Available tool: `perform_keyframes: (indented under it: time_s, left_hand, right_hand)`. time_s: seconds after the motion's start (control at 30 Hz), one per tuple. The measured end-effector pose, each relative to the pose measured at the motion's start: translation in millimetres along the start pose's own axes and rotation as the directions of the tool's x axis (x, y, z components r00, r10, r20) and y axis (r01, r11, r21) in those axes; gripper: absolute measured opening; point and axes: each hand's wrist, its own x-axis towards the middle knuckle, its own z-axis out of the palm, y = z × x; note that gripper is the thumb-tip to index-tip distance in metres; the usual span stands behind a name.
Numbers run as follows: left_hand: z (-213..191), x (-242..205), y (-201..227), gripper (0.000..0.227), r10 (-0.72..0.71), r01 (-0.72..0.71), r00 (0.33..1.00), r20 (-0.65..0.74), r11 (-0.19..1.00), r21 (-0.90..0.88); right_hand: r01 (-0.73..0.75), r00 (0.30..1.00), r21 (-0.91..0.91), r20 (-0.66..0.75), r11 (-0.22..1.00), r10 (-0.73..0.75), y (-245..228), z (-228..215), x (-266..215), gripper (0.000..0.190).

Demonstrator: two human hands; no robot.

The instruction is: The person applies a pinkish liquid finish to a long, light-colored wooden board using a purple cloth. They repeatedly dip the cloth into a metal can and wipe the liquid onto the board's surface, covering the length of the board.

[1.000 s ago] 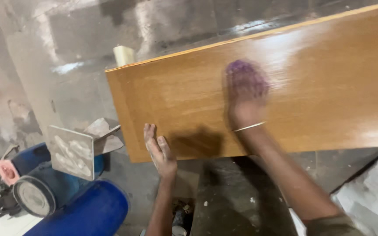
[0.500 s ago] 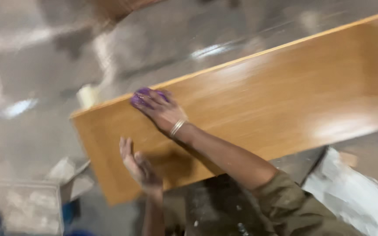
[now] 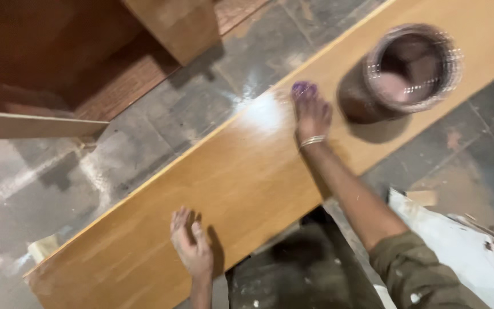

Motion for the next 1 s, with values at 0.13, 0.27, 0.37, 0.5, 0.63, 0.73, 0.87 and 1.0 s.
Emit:
perform_keyframes:
  time_s: [0.13,0.27,0.37,0.5,0.63,0.73,0.87,1.0]
  left_hand:
    - [128.2,-2.8,79.2,0.031,-0.067,0.079,0.99,0.121,0.992,-0.094]
    - [203.7,4.0,152.6,0.043,-0.084,0.181,0.908,0.409,0.962,-0.203]
    - [261.3,29.7,198.5,0.06,-0.096,0.286,0.817,0.569,0.923,-0.255]
    - [337.8,52.1,231.6,0.094,-0.346,0.665,0.649,0.677,0.691,-0.284]
    - [384.7,53.6,238.7,0.085,-0.326,0.55,0.805,0.496,0.724,-0.417]
    - [402.7,51.5,235.3,0.083,-0.436,0.616,0.775,0.457,0.68,-0.396]
    - [401.3,46.5,222.3,0.076,-0.441,0.563,0.824,0.356,0.711,-0.421]
    - [366.3,39.7,207.9,0.059,-0.589,0.7,0.7,0.404,0.458,-0.548]
  right_hand:
    - [0.182,0.975,0.115,0.11,0.976,-0.195,73.8,-15.0,-121.5,0.08]
    - [0.172,0.974,-0.016,0.151,0.985,-0.168,186.2,-36.8,-156.3,0.061]
    - [0.032,0.997,-0.192,0.069,0.981,-0.019,257.5,-42.4,-123.0,0.054]
    - [-0.058,0.998,0.02,0.033,0.998,0.057,269.8,-32.6,-126.5,0.064]
    - [0.235,0.965,0.233,0.06,0.943,-0.256,155.2,-25.3,-209.6,0.048]
    - [0.514,0.826,0.361,0.035,0.778,-0.562,76.7,-21.5,-257.2,0.044]
    - [0.714,0.676,0.443,-0.234,0.542,-0.699,85.9,-25.5,-232.0,0.042]
    - [0.684,0.717,0.301,-0.108,0.665,-0.689,174.4,-52.3,-168.1,0.047]
